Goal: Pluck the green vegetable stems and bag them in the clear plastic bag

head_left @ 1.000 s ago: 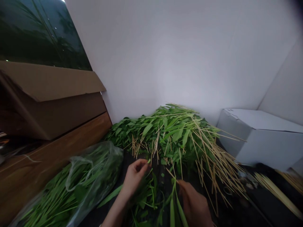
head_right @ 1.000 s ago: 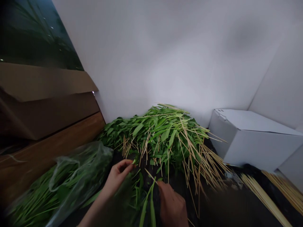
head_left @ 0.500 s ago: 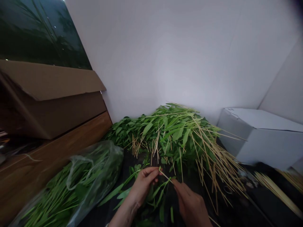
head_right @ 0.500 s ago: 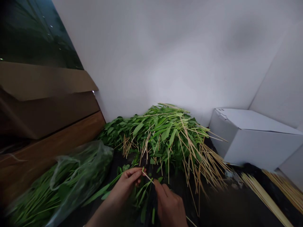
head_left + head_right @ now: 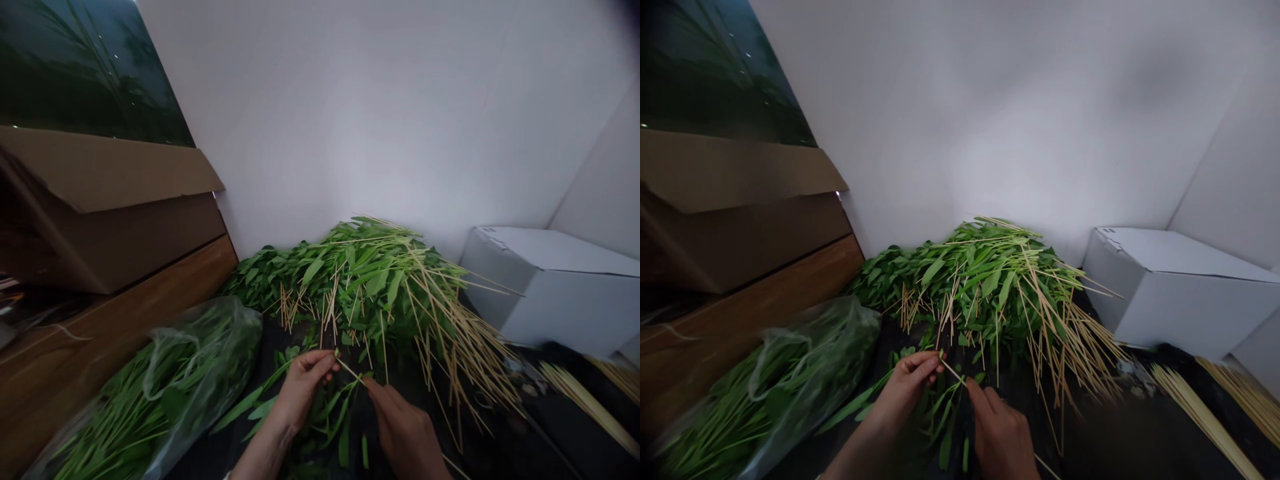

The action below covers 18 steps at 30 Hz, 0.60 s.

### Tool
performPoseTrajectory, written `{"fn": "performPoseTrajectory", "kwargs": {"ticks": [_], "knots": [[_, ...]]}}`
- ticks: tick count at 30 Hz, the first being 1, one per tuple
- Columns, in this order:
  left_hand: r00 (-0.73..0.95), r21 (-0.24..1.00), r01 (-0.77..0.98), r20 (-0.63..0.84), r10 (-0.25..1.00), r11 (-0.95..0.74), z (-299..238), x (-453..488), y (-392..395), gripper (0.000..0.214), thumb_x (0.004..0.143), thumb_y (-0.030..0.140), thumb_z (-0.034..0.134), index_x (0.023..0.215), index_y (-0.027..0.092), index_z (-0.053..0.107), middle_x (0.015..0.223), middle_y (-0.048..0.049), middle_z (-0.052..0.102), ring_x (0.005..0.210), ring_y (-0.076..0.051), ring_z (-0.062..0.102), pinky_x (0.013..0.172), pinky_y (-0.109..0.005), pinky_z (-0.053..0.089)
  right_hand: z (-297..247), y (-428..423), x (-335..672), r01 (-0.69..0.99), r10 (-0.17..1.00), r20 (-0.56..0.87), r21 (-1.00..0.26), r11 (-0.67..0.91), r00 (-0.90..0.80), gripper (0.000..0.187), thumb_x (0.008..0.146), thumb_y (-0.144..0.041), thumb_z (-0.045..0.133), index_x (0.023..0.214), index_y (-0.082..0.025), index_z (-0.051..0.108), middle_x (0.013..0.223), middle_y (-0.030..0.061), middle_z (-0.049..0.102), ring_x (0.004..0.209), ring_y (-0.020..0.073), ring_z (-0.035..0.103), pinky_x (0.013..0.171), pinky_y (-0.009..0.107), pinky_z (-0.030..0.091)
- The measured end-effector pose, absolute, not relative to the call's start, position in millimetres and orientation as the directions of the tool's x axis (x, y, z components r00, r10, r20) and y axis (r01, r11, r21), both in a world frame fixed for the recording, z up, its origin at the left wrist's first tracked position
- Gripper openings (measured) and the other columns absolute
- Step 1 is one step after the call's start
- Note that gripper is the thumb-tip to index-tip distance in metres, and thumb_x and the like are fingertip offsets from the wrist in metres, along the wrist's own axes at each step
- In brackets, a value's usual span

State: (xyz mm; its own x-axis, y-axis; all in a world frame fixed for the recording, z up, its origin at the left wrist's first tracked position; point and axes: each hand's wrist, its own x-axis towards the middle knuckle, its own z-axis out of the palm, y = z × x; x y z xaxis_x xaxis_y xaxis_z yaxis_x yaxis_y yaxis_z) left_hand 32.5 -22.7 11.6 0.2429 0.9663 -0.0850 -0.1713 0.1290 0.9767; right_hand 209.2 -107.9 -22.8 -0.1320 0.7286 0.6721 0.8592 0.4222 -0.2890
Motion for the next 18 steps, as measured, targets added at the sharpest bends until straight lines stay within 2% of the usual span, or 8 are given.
{"fn": "performPoseTrajectory", "kwargs": {"ticks": [10,15,18], "knots": [[0.265,0.994,-0.067,-0.068,0.962,0.089,7.5,31.2,-21.0,0.030,0.065,0.042,0.079,0.074,0.013,0.075,0.062,-0.0026,0.068,0.054,-0.010,0.052,0.056,-0.020,0.041,-23.7,-109.2,207.8,0.850,0.732,0.672,-0.314,0.422,-0.116,0.042,0.087,-0.006,0.030,0.116,-0.016,0.059,0.078,0.0046,0.069,0.063,0.0139,0.069,0.060,0.020,0.055],[0.295,0.991,-0.045,-0.104,0.950,0.123,11.0,32.0,-22.2,0.032,0.062,0.045,0.080,0.071,0.014,0.074,0.058,-0.0015,0.066,0.052,-0.009,0.050,0.055,-0.020,0.039,-25.5,-108.0,206.8,0.860,0.715,0.685,-0.276,0.429,-0.137,0.041,0.086,-0.005,0.030,0.114,-0.016,0.058,0.076,0.0045,0.069,0.060,0.0140,0.069,0.053,0.019,0.054],[0.369,0.992,0.011,-0.122,0.921,0.127,6.5,36.6,-25.6,0.032,0.061,0.045,0.080,0.071,0.014,0.075,0.056,-0.0009,0.065,0.050,-0.009,0.050,0.053,-0.020,0.038,-25.4,-107.5,205.1,0.857,0.699,0.698,-0.256,0.447,-0.156,0.039,0.087,-0.006,0.029,0.112,-0.015,0.058,0.074,0.0041,0.068,0.059,0.0140,0.069,0.052,0.019,0.053]]}}
